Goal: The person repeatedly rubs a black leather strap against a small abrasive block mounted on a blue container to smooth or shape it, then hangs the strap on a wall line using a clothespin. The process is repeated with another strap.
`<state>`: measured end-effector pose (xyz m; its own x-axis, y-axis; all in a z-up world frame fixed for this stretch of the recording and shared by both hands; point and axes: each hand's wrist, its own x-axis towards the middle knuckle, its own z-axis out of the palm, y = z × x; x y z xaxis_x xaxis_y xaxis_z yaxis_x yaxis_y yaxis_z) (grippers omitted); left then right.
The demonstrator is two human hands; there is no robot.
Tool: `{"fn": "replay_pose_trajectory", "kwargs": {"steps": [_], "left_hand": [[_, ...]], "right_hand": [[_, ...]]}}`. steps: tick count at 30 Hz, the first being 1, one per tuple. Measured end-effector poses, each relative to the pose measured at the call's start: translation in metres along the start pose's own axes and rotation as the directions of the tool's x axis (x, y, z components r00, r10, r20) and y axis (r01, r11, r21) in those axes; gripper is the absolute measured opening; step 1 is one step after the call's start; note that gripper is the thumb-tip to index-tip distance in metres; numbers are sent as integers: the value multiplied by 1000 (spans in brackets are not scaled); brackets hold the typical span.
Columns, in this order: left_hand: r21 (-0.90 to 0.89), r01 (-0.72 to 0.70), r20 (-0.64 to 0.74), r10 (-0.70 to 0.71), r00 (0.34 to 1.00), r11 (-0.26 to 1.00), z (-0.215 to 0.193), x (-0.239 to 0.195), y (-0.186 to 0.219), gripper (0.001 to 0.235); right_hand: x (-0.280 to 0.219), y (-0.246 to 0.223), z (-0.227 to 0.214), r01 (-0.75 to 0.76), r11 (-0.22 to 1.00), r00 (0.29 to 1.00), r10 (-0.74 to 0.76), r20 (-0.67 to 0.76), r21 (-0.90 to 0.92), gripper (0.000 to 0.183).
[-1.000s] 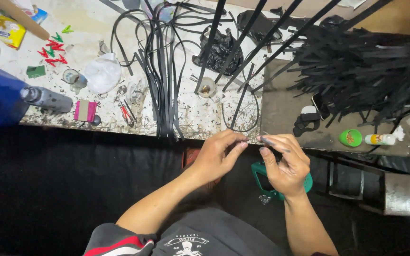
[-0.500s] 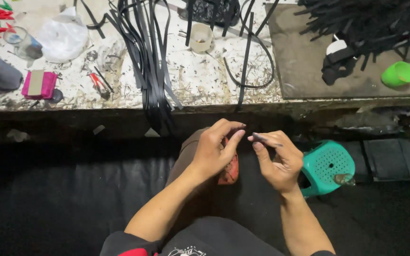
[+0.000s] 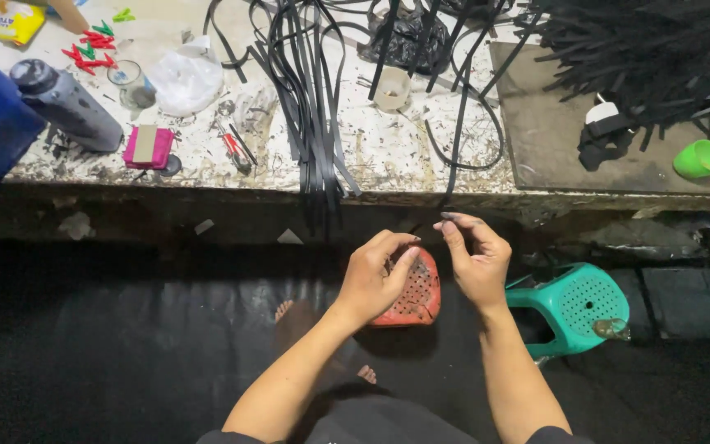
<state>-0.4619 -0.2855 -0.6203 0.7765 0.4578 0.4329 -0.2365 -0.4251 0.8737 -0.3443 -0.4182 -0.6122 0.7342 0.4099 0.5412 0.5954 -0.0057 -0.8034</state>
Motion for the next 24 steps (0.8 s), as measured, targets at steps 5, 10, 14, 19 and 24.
{"fn": "replay_pose_trajectory", "kwargs": {"steps": [5, 10, 14, 19, 24], "left_hand": [[24, 9, 96, -11, 995, 1000, -44, 30, -30, 18], [82, 10, 204, -26, 979, 997, -95, 63, -60, 18], [58, 44, 262, -58, 963, 997, -117, 79, -73, 19], [60, 68, 278, -82, 957, 996, -129, 96, -86, 19], [92, 97, 323, -122, 938, 991, -132, 115, -97, 20]], "right_hand": [[31, 44, 44, -94, 995, 992, 91, -89, -29, 8], [69, 101, 98, -164, 978, 980, 147, -134, -127, 5], [84, 171, 126, -462, 881, 855, 472, -216, 98, 9], [116, 235, 144, -559, 814, 770, 580, -266, 155, 20], [152, 293, 158, -624, 766, 697, 635, -332, 153, 38]]}}
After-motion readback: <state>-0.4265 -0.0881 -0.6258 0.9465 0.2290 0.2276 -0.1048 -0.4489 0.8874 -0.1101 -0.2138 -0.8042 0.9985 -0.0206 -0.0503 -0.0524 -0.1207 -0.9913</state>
